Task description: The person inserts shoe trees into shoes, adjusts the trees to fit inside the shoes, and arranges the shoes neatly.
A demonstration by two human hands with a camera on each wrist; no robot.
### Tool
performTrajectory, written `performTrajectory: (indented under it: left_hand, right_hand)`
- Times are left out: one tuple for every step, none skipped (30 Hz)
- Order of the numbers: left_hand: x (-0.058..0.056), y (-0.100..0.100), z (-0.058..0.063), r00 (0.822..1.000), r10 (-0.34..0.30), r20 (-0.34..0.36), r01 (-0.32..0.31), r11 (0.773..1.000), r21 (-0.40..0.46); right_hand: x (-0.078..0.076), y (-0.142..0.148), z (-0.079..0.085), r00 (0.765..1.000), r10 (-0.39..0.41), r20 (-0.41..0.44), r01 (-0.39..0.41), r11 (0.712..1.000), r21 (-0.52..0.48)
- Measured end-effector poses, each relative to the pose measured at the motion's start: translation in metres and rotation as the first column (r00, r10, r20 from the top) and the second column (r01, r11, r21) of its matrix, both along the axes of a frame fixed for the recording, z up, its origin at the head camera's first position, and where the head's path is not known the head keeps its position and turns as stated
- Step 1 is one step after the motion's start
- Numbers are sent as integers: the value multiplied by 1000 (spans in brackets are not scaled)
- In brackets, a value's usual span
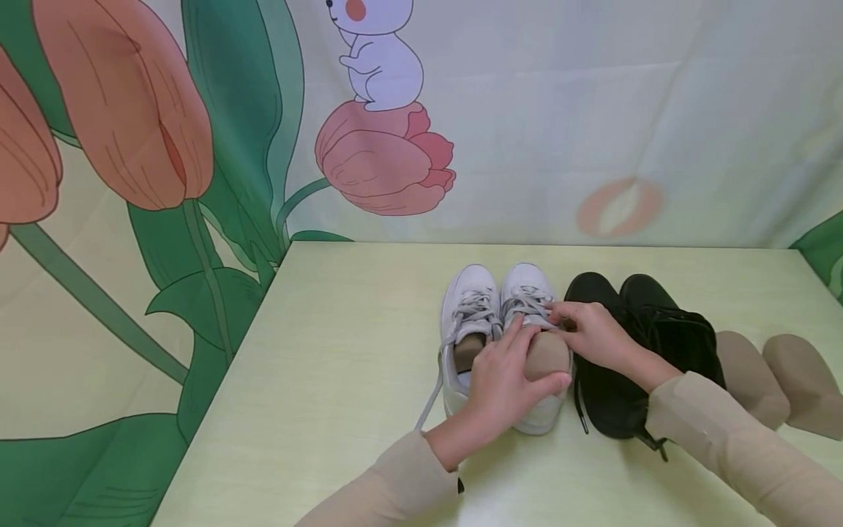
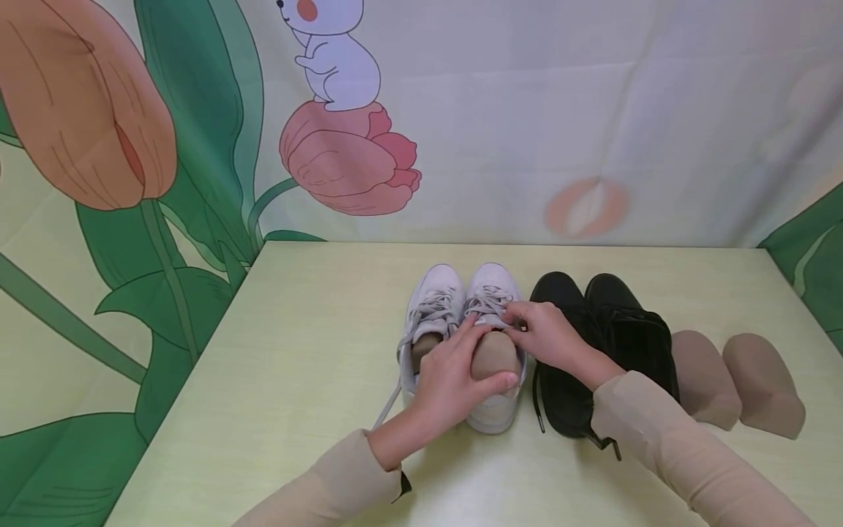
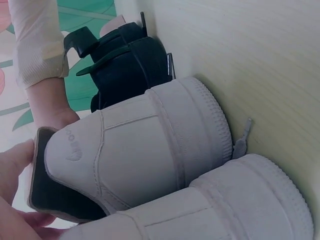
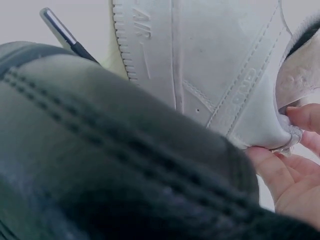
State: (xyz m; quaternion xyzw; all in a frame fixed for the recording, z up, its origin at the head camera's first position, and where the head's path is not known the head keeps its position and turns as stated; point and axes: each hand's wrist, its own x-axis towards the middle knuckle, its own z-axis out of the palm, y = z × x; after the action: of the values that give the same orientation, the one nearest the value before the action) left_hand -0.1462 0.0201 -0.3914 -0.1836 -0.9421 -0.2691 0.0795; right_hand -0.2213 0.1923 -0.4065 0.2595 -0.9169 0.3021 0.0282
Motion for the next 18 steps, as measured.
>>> performTrajectory:
  left_hand:
    - [0,0,0,1000,1,5,-1,1000,11]
    - [0,0,-1,1000,2,9,-2,1000,22]
    - [-1,0,-1,1000,3,15,-3,1000,29]
    - [-1,0,-1,1000,3,16,-3,999,32]
    - [-1,0,-1,1000,3,15,-4,1000,30]
    - [-1,0,-1,1000,2,16,-2,1000,29]
    - [-1,0,-1,1000,2,16,-2,1000,26]
    - [-1,0,-1,1000,4,21,-4,1000,18]
    - [-2,1,-1,1000,6,25,-6,1000,9]
    - [-2,1,-1,1000,9,26,-9,1000,1]
    - [-2,2,0,1000,12,23,-12,1000,-12]
    - [-2,2,0,1000,18,17,-17,999,-29]
    - [-2,3,0,1000,24,7,-24,999,-47]
    - [-2,3,-1,1000,30,-8,-30,997,-66]
    - [-2,4,-1,999,34,-27,-37,996,-82]
    - [-2,4,-2,998,40,-49,-45,994,-99]
    - [-2,5,-2,996,45,-73,-53,992,-114]
    - [-3,6,-3,994,51,-94,-62,990,-124]
  right_hand:
    - [0,0,0,1000,-1,2,1,1000,1]
    - [0,0,0,1000,-2,5,2,1000,1]
    - [0,0,1,1000,-3,8,3,1000,1]
    - [0,0,1,1000,-3,11,3,1000,1]
    - [0,-1,1,1000,-2,13,2,1000,2]
    - [0,-1,1,1000,-3,15,3,1000,0]
    - [0,-1,1,1000,-2,16,2,1000,-1]
    - [1,-1,1,1000,-1,17,1,1000,0]
    - [1,-1,1,1000,-3,15,3,1000,1]
    - [1,-1,1,1000,-4,16,4,1000,-1]
    - [1,-1,1,1000,-5,16,5,1000,-1]
    - [1,-1,1,1000,-6,17,6,1000,-3]
    - [1,-1,1,1000,-7,16,7,1000,-4]
    - [1,-1,1,1000,-8,15,8,1000,-5]
    - [0,-1,1,1000,-8,17,8,1000,-8]
    - [0,-1,1,1000,-7,20,7,1000,-11]
    - [0,-1,1,1000,-6,19,7,1000,-12]
    - [0,-1,1,1000,-6,18,6,1000,-12]
